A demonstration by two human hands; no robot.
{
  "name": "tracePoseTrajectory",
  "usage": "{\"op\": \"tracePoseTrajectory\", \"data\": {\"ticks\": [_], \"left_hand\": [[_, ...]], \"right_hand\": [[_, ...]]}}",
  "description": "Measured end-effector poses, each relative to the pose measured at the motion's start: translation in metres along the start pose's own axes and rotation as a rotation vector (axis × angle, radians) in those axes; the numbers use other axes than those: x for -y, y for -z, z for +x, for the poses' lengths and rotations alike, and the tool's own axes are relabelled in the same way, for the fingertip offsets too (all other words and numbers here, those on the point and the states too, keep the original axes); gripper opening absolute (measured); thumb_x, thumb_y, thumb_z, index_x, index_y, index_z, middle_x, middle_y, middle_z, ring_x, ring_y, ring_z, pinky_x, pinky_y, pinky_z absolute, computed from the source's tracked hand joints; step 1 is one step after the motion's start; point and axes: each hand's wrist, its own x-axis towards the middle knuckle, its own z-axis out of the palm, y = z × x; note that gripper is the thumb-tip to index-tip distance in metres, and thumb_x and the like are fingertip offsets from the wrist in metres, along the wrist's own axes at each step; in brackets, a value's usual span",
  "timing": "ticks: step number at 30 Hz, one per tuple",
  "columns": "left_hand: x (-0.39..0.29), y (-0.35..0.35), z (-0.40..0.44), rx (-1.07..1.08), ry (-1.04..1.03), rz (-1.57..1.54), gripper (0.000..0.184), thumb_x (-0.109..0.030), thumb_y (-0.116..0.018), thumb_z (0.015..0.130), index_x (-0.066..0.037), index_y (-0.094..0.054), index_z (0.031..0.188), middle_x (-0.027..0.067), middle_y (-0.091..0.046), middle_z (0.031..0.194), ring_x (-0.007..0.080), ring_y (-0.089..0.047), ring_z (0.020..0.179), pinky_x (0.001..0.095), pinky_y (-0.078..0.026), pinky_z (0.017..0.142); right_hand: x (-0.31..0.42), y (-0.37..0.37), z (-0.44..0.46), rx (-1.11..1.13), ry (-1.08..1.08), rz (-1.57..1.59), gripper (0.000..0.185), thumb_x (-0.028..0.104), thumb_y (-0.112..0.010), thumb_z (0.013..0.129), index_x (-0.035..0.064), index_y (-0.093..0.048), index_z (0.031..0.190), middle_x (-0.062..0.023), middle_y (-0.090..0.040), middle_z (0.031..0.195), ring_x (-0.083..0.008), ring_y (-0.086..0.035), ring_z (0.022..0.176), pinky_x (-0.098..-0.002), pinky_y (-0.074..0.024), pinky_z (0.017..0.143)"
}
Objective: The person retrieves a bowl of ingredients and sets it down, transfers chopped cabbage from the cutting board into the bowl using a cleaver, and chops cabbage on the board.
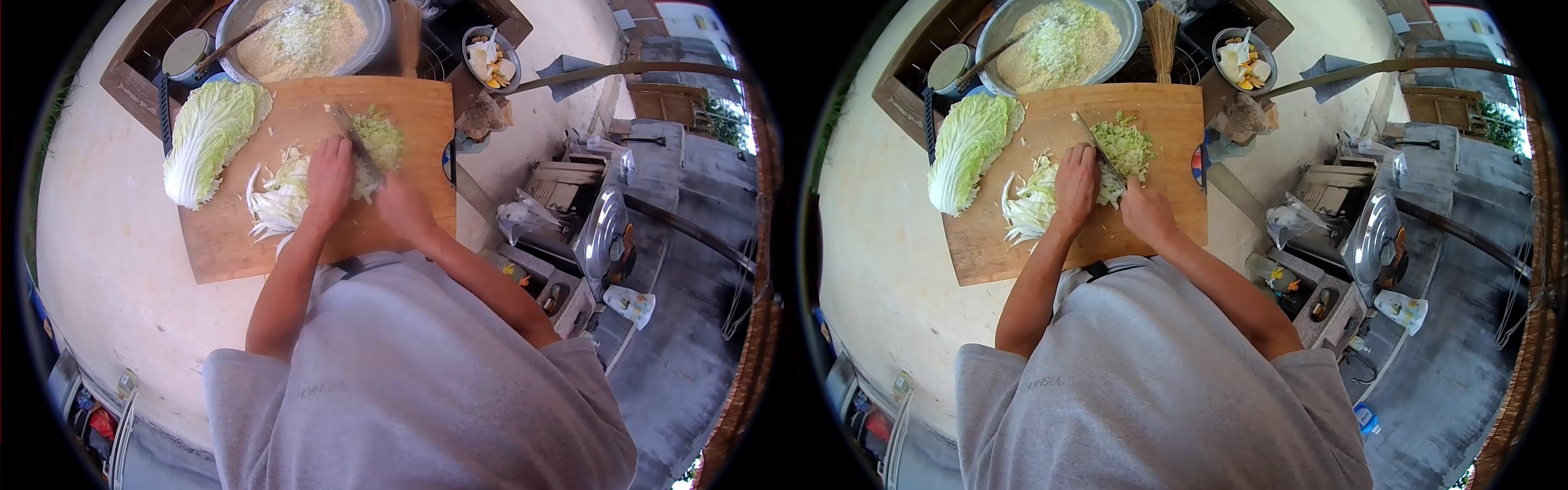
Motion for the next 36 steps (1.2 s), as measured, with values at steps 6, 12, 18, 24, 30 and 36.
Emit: {"op": "tracePoseTrajectory", "data": {"ticks": [6, 12, 18, 24, 30, 36], "left_hand": [[-0.003, 0.003, -0.006, -0.008, 0.011, 0.006, 0.021, -0.002, -0.056, 0.081, -0.002, -0.054, 0.102, 0.0158, -0.055, 0.103, 0.0344, -0.055, 0.096, 0.0426, -0.048, 0.085], [-0.003, 0.002, -0.005, 0.018, 0.029, 0.012, 0.018, -0.004, -0.054, 0.083, -0.002, -0.053, 0.1, 0.0162, -0.054, 0.102, 0.0347, -0.054, 0.097, 0.0428, -0.048, 0.085], [-0.001, 0.002, -0.004, 0.022, 0.023, 0.02, 0.017, -0.003, -0.055, 0.082, -0.002, -0.052, 0.099, 0.0166, -0.054, 0.101, 0.0352, -0.054, 0.097, 0.0429, -0.048, 0.084], [-0.002, 0.001, -0.008, 0.007, 0.01, 0.009, 0.017, -0.001, -0.054, 0.081, -0.002, -0.051, 0.098, 0.0173, -0.054, 0.1, 0.0354, -0.053, 0.095, 0.0428, -0.047, 0.084], [-0.003, 0.002, -0.006, 0.031, 0.015, -0.001, 0.016, 0.0, -0.054, 0.081, -0.002, -0.051, 0.096, 0.0174, -0.054, 0.1, 0.0359, -0.053, 0.094, 0.0438, -0.047, 0.084], [-0.005, 0.002, -0.005, 0.014, -0.002, -0.008, 0.016, 0.0, -0.054, 0.081, -0.002, -0.051, 0.096, 0.0179, -0.055, 0.1, 0.0372, -0.053, 0.095, 0.0452, -0.047, 0.084]], "right_hand": [[0.02, 0.037, -0.005, 0.025, 0.001, 0.015, 0.018, 0.017, -0.056, 0.094, -0.0003, -0.051, 0.098, -0.0271, -0.064, 0.071, -0.0493, -0.062, 0.069, -0.0592, -0.0481, 0.065], [0.016, 0.043, -0.01, 0.129, 0.056, -0.019, 0.019, 0.016, -0.055, 0.093, -0.0025, -0.052, 0.096, -0.0282, -0.064, 0.073, -0.0491, -0.063, 0.07, -0.0587, -0.0485, 0.067], [0.016, -0.003, 0.005, -0.029, 0.024, 0.006, 0.019, 0.016, -0.055, 0.094, -0.0027, -0.052, 0.095, -0.0281, -0.063, 0.07, -0.0496, -0.063, 0.07, -0.0591, -0.0481, 0.065], [0.019, 0.044, -0.01, 0.066, -0.027, 0.064, 0.019, 0.016, -0.056, 0.093, -0.0025, -0.052, 0.095, -0.0292, -0.063, 0.072, -0.0511, -0.062, 0.071, -0.0599, -0.0472, 0.065], [0.004, 0.017, -0.01, 0.117, -0.025, 0.087, 0.018, 0.015, -0.056, 0.093, -0.0024, -0.052, 0.094, -0.0292, -0.063, 0.073, -0.0512, -0.062, 0.074, -0.0597, -0.0479, 0.068], [0.017, 0.003, -0.002, -0.003, -0.074, 0.093, 0.018, 0.016, -0.056, 0.092, -0.0019, -0.052, 0.095, -0.0284, -0.064, 0.074, -0.051, -0.063, 0.076, -0.0595, -0.0486, 0.07]]}}
